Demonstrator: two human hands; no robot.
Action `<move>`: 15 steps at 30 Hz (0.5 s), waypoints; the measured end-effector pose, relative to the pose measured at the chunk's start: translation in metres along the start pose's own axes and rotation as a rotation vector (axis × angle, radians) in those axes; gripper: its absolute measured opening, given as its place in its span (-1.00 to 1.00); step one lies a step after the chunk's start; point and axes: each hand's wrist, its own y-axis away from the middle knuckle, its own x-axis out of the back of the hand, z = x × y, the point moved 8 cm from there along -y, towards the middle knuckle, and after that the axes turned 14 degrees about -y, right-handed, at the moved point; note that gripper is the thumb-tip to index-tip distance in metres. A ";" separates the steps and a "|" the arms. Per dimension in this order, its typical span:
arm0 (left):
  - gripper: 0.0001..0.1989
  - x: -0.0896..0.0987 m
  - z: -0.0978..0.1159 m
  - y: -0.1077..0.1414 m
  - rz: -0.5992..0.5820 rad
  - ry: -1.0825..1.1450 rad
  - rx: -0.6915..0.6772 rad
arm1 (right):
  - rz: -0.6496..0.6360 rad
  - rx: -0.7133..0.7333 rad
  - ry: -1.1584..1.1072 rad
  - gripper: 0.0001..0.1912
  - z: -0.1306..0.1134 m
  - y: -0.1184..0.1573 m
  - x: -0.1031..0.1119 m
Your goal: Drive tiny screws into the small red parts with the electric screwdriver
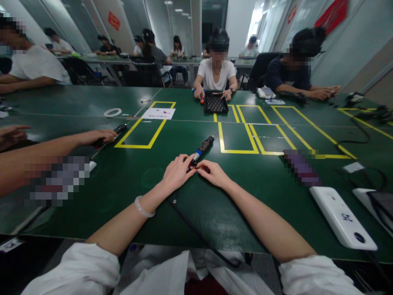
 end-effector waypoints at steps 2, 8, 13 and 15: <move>-0.42 -0.001 -0.009 -0.001 0.002 -0.024 0.026 | 0.005 -0.004 0.002 -0.88 0.001 0.001 0.001; -0.40 -0.013 -0.066 -0.003 -0.059 -0.054 0.190 | 0.000 0.001 -0.002 -0.88 0.005 0.001 0.003; -0.39 -0.028 -0.135 0.002 -0.136 -0.061 0.369 | 0.002 0.002 0.018 -0.88 0.009 0.001 0.003; -0.37 -0.032 -0.162 0.007 -0.161 -0.066 0.444 | 0.002 0.008 0.021 -0.88 0.009 0.001 0.003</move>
